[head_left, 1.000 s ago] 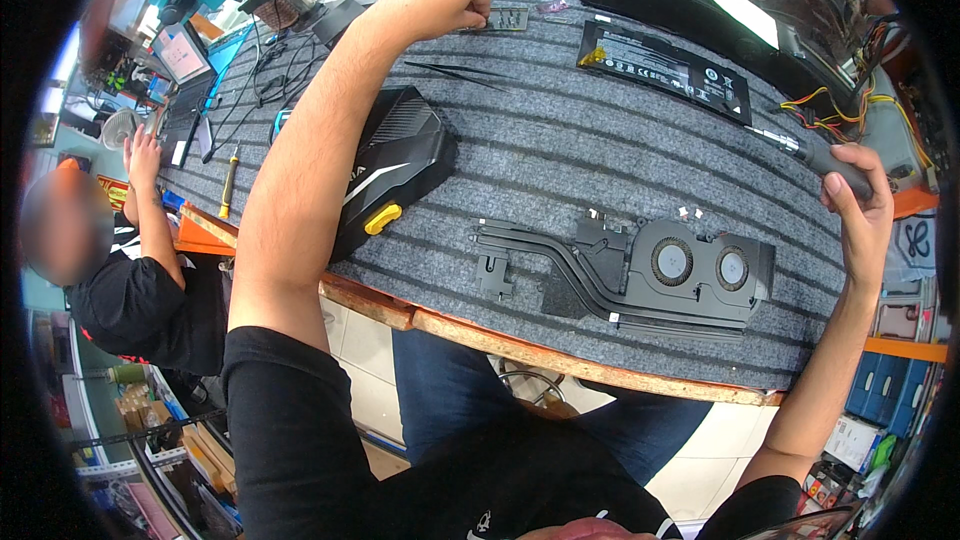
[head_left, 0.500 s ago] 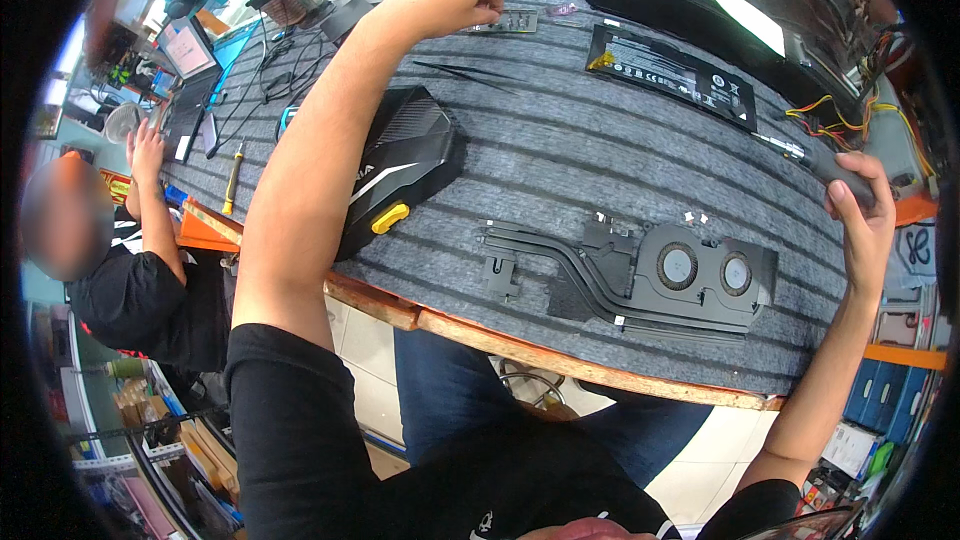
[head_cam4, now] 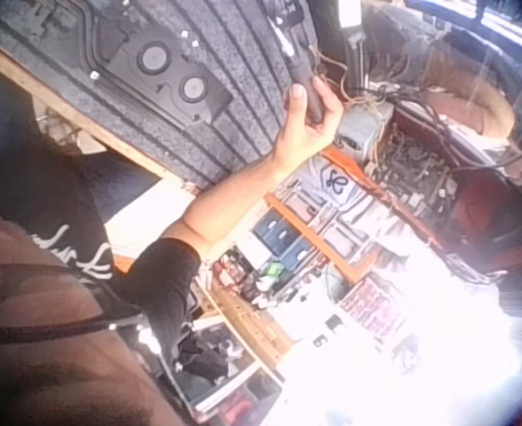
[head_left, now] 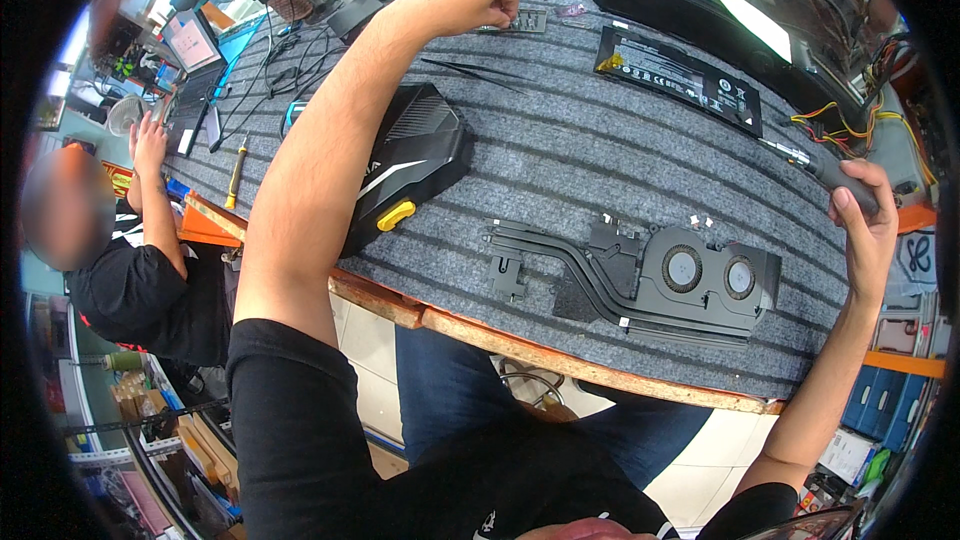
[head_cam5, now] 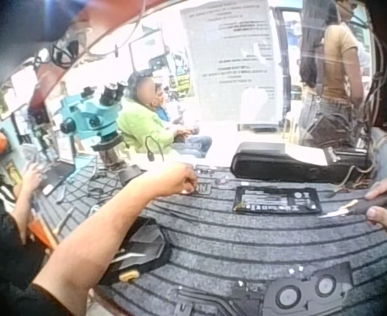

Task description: The person unscrews several small screws from a laptop cooling fan assembly using a precision screwdriver, then lifts a component and brushes it with a small tool.

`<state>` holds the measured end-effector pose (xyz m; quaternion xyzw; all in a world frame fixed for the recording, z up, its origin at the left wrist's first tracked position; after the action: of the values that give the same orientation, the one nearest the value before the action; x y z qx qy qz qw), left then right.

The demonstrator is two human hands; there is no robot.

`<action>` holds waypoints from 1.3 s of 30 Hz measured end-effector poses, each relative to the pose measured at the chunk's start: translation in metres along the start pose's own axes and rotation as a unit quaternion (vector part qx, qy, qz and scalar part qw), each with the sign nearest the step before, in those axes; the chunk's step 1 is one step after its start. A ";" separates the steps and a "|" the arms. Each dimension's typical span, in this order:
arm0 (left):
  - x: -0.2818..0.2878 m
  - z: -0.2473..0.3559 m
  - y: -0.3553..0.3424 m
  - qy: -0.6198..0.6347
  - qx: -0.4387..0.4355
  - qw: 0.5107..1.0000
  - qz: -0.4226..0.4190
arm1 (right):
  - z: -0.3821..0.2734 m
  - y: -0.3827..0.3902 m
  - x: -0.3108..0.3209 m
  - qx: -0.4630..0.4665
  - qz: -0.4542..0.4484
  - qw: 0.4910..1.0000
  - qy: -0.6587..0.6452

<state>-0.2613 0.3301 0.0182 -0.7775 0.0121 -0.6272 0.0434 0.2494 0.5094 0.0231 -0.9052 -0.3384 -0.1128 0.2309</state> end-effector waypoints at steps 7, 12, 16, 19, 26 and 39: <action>-0.002 -0.006 0.001 -0.021 -0.011 0.999 0.046 | 0.001 0.000 0.001 0.005 -0.004 1.000 -0.001; 0.001 0.001 -0.002 -0.013 -0.002 0.998 0.055 | 0.000 0.001 0.001 0.006 -0.001 1.000 0.002; -0.003 -0.004 0.000 -0.009 -0.010 0.996 0.085 | 0.001 0.000 0.000 0.007 -0.004 1.000 -0.002; -0.004 -0.004 -0.002 0.000 -0.005 0.997 0.076 | 0.000 0.001 0.000 0.006 -0.003 1.000 -0.010; -0.005 -0.006 -0.002 -0.023 -0.026 0.993 0.117 | 0.002 0.001 -0.001 0.005 0.000 1.000 -0.005; 0.004 -0.010 0.003 -0.026 0.003 0.992 0.123 | 0.003 0.000 -0.001 0.008 -0.001 0.999 -0.040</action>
<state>-0.2698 0.3261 0.0237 -0.7858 0.1045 -0.5970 0.1231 0.2484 0.5101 0.0204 -0.9070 -0.3489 -0.0741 0.2240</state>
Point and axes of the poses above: each hand's wrist, its own y-axis away from the middle knuckle, its own x-axis out of the back of the hand, z = x × y, the point moved 2 cm from there along -y, towards the middle knuckle, and after that the axes turned 10 degrees about -y, right-handed, at the moved point
